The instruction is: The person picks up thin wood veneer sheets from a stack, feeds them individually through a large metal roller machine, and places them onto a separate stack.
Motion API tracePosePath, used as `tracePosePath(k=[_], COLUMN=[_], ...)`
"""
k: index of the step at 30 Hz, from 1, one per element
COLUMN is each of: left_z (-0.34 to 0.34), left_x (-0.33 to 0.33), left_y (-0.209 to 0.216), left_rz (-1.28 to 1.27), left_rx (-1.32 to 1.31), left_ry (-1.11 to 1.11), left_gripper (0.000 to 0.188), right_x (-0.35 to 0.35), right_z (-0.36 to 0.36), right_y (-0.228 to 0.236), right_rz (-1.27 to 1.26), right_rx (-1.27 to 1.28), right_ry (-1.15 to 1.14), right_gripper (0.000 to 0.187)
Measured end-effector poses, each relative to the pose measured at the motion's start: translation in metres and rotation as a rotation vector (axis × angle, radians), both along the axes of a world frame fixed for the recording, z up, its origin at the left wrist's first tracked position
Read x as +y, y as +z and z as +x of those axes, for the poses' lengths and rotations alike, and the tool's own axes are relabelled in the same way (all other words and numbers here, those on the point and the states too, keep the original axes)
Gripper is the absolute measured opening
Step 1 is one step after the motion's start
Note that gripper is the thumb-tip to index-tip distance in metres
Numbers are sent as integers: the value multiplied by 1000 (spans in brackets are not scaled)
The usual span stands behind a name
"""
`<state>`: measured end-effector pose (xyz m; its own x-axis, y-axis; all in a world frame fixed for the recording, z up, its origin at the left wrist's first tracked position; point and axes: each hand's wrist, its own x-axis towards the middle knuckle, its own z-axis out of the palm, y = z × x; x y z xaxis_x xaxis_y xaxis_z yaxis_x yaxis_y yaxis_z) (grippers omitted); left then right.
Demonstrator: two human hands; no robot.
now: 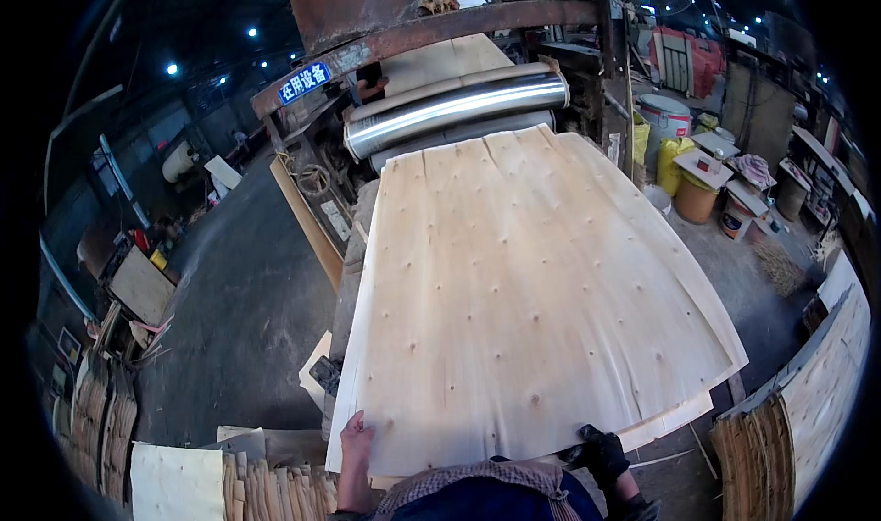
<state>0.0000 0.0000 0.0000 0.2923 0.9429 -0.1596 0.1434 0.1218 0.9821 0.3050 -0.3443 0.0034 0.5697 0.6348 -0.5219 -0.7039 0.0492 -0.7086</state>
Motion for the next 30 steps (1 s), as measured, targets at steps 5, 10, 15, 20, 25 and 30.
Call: tracePosePath(k=[5,10,15,20,25,30], left_z=[1,2,-1,-1,-12,-27], left_x=[-9,-12,-9,-10,-2,-2], left_y=[-14,6,-9,3,5,10], left_rz=[3,48,55,2,-48,-14], left_rx=[41,20,18,64,-28,104], left_ry=[70,-2,9,-23,-12,-50], left_gripper=[43,45,48,51,44,42], right_x=[-10,-16,-30,-35,-14,-1], right_z=[1,-4,-9,5,15,18], right_y=[-7,-16,18,56,83,83], right_rz=[5,63,-23,102,264,289], right_rx=[34,41,1,-344,-355,-297], right_ry=[-10,5,83,188,35,75], right_gripper=[29,25,27,36,39,35])
